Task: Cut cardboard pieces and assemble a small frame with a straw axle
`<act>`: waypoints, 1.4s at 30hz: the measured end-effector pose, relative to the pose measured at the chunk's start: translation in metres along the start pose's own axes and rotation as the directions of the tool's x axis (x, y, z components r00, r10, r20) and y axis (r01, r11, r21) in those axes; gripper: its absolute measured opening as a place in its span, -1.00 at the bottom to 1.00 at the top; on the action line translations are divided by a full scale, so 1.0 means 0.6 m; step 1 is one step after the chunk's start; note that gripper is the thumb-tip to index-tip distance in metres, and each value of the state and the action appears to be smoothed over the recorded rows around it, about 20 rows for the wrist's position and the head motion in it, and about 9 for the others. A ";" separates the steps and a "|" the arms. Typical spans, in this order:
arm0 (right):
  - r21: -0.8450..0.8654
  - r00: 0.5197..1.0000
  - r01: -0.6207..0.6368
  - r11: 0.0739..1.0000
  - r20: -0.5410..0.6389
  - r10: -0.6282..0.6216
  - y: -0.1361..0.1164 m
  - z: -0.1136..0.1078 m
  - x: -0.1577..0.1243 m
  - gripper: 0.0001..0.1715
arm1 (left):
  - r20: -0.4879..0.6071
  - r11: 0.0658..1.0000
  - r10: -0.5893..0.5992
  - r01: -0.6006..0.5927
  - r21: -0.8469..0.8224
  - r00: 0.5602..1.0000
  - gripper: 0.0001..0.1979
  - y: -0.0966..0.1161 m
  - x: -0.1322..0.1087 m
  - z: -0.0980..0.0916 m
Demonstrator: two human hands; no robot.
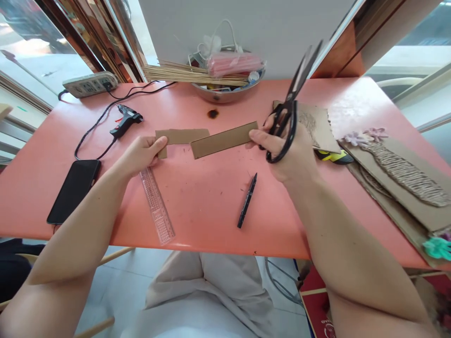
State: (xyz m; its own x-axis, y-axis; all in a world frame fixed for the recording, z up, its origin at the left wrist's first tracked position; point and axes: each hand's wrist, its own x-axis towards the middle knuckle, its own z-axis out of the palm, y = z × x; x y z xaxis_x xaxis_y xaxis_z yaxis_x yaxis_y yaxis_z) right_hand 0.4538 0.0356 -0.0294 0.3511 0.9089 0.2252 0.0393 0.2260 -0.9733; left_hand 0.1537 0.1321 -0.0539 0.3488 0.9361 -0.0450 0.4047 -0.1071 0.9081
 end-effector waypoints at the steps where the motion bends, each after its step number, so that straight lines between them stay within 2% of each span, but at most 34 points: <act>1: 0.002 0.999 -0.033 0.999 0.022 0.032 -0.005 0.011 -0.008 -0.31 | -0.092 0.994 0.036 -0.026 0.104 0.995 -0.45 0.000 0.000 -0.008; 3: 0.008 0.997 -0.060 0.998 0.039 0.060 -0.012 0.026 -0.020 -0.32 | -0.294 0.967 0.093 -0.016 0.255 0.951 -0.59 0.005 -0.003 -0.020; 4: 0.010 0.998 -0.057 0.998 0.035 0.057 -0.014 0.031 -0.025 -0.32 | -0.355 0.962 0.114 -0.013 0.274 0.928 -0.68 0.011 -0.006 -0.021; 5: 0.006 0.998 -0.050 0.999 0.031 0.050 -0.015 0.034 -0.029 -0.32 | -0.372 0.967 0.130 -0.034 0.254 0.919 -0.73 0.018 -0.012 -0.017; 6: -0.003 0.999 -0.043 0.999 0.026 0.043 -0.015 0.037 -0.033 -0.32 | -0.332 0.977 0.151 -0.089 0.195 0.931 -0.76 0.026 -0.019 -0.010; 8: -0.037 0.999 -0.037 0.999 0.029 0.038 -0.012 0.042 -0.041 -0.33 | -0.152 0.982 0.177 -0.185 -0.038 0.972 -0.70 0.040 -0.034 0.016; 10: -0.090 0.999 -0.027 0.996 0.040 0.030 -0.009 0.047 -0.048 -0.35 | 0.084 0.958 0.182 -0.157 -0.240 0.980 -0.64 0.051 -0.049 0.044; 11: -0.117 0.999 -0.020 0.993 0.047 0.025 -0.008 0.049 -0.051 -0.36 | 0.137 0.949 0.176 -0.131 -0.287 0.975 -0.65 0.054 -0.054 0.056; 13: -0.160 0.998 -0.008 0.987 0.058 0.018 -0.008 0.052 -0.056 -0.36 | 0.181 0.941 0.136 -0.070 -0.330 0.974 -0.65 0.057 -0.061 0.069; 16: -0.180 0.997 -0.020 0.983 0.071 0.033 -0.013 0.052 -0.057 -0.32 | 0.186 0.930 0.072 0.002 -0.366 0.980 -0.63 0.059 -0.063 0.069; 18: -0.185 0.994 -0.042 0.982 0.088 0.059 -0.017 0.052 -0.055 -0.30 | 0.269 0.930 0.044 0.059 -0.363 0.962 -0.61 0.061 -0.062 0.064; 20: -0.180 0.992 -0.059 0.982 0.097 0.077 -0.020 0.054 -0.054 -0.28 | 0.403 0.940 0.027 0.115 -0.323 0.915 -0.61 0.063 -0.060 0.061; 22: -0.133 0.995 -0.063 0.989 0.073 0.073 -0.023 0.057 -0.056 -0.26 | 0.484 0.936 0.025 0.150 -0.319 0.875 -0.62 0.065 -0.059 0.063; 24: -0.058 0.998 -0.053 0.997 0.038 0.055 -0.025 0.061 -0.059 -0.26 | 0.465 0.893 0.026 0.188 -0.408 0.885 -0.61 0.065 -0.055 0.064; 26: -0.027 0.998 -0.043 0.999 0.040 0.044 -0.026 0.064 -0.063 -0.28 | 0.380 0.808 0.001 0.223 -0.545 0.925 -0.59 0.064 -0.050 0.064; 29: -0.003 0.990 -0.048 0.999 0.130 0.048 -0.023 0.064 -0.067 -0.28 | 0.264 0.684 -0.107 0.264 -0.680 0.959 -0.66 0.066 -0.044 0.058; 32: 0.083 0.944 -0.160 0.984 0.304 0.128 -0.020 0.065 -0.072 -0.20 | 0.209 0.579 -0.247 0.317 -0.752 0.946 -0.76 0.074 -0.044 0.056; 35: 0.073 0.851 -0.298 0.952 0.472 0.230 -0.018 0.069 -0.081 -0.15 | 0.166 0.454 -0.333 0.312 -0.835 0.928 -0.78 0.083 -0.049 0.063; 37: 0.032 0.807 -0.315 0.949 0.535 0.250 -0.017 0.075 -0.092 -0.15 | 0.161 0.381 -0.366 0.305 -0.873 0.917 -0.76 0.090 -0.054 0.069; 42: -0.070 0.739 -0.315 0.947 0.607 0.291 -0.014 0.096 -0.126 -0.13 | 0.158 0.243 -0.469 0.299 -0.923 0.869 -0.61 0.119 -0.067 0.087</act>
State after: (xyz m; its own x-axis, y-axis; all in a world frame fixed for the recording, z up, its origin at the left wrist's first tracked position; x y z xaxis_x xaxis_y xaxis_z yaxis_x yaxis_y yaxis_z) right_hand 0.3733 -0.0149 -0.0360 -0.2970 0.9506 -0.0900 -0.0081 -0.0968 -0.9953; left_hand 0.2130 0.0695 -0.0088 0.2468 0.8110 -0.5305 -0.5778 0.5626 0.5913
